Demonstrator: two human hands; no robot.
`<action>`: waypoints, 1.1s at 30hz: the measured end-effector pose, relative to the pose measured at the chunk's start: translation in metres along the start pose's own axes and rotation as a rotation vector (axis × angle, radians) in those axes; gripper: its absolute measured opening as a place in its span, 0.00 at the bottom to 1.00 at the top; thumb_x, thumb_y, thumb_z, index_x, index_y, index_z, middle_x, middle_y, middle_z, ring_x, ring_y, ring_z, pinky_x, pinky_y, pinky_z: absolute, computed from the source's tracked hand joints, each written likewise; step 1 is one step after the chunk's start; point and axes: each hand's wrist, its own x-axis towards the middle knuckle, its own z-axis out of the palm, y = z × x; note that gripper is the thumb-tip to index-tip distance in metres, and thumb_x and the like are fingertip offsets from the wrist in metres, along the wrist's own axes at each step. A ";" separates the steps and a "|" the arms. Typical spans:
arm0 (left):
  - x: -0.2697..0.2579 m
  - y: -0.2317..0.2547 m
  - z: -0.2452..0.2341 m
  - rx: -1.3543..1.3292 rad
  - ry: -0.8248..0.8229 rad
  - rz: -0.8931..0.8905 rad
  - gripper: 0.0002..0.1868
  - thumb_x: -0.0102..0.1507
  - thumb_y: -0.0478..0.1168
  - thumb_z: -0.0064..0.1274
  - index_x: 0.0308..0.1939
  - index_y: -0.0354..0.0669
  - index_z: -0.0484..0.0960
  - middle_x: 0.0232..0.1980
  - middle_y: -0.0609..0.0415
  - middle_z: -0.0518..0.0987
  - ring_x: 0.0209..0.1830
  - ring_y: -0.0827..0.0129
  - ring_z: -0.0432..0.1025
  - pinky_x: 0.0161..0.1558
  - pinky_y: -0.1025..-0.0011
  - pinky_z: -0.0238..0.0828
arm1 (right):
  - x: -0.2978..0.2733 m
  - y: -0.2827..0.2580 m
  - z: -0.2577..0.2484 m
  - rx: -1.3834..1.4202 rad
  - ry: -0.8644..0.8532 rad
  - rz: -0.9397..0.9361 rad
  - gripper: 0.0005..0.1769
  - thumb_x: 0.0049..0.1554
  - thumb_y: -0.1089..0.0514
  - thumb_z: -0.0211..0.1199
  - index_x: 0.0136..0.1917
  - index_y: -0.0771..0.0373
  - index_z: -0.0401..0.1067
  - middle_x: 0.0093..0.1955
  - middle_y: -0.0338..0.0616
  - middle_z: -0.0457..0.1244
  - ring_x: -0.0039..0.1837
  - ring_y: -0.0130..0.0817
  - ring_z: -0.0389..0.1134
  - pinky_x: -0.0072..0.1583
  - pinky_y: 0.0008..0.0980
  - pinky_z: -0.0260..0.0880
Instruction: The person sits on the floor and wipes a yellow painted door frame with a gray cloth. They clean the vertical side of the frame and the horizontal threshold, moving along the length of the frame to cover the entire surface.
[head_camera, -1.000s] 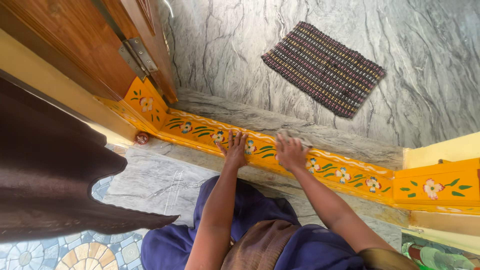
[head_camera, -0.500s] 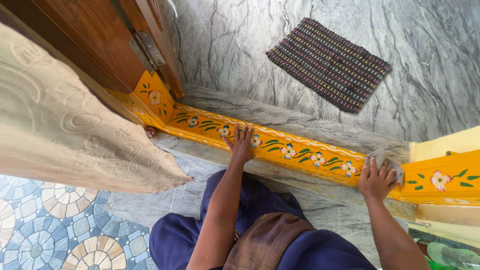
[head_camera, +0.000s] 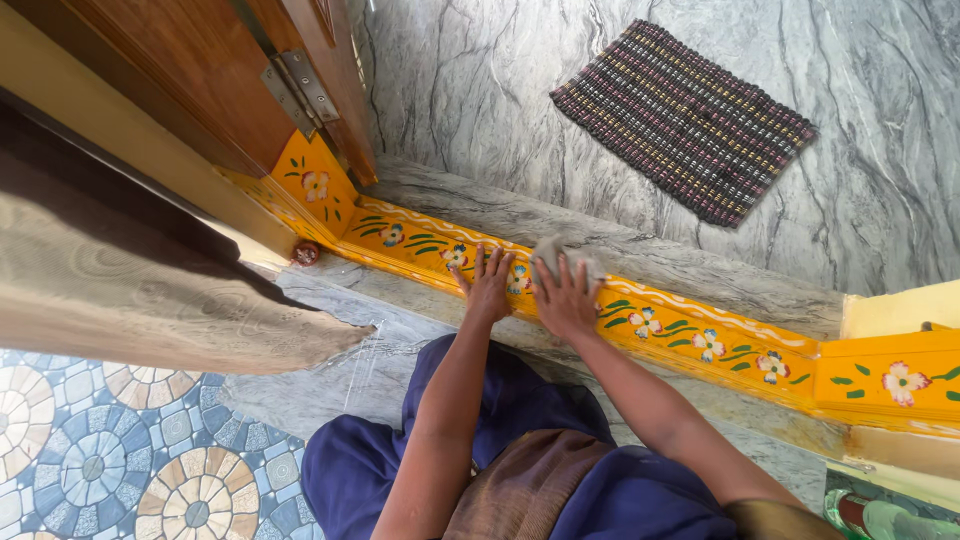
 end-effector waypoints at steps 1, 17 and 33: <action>-0.001 0.001 -0.003 0.003 0.007 0.002 0.58 0.48 0.33 0.67 0.78 0.69 0.54 0.85 0.67 0.46 0.86 0.60 0.28 0.65 0.16 0.15 | 0.011 -0.009 -0.004 0.001 -0.032 0.009 0.33 0.65 0.33 0.42 0.81 0.34 0.51 0.83 0.48 0.46 0.81 0.64 0.42 0.70 0.76 0.35; 0.002 -0.004 0.008 -0.005 0.016 -0.010 0.57 0.48 0.32 0.64 0.78 0.66 0.54 0.85 0.67 0.46 0.86 0.60 0.29 0.67 0.20 0.13 | -0.139 0.261 -0.064 -0.087 0.260 0.380 0.32 0.69 0.32 0.43 0.82 0.38 0.61 0.84 0.60 0.50 0.83 0.65 0.40 0.79 0.63 0.31; 0.000 -0.001 -0.001 0.001 -0.062 -0.028 0.57 0.52 0.32 0.64 0.80 0.68 0.51 0.85 0.68 0.42 0.85 0.62 0.25 0.69 0.23 0.11 | -0.080 0.120 0.020 -0.030 0.116 0.196 0.36 0.66 0.31 0.38 0.85 0.34 0.46 0.87 0.51 0.40 0.85 0.66 0.33 0.73 0.80 0.18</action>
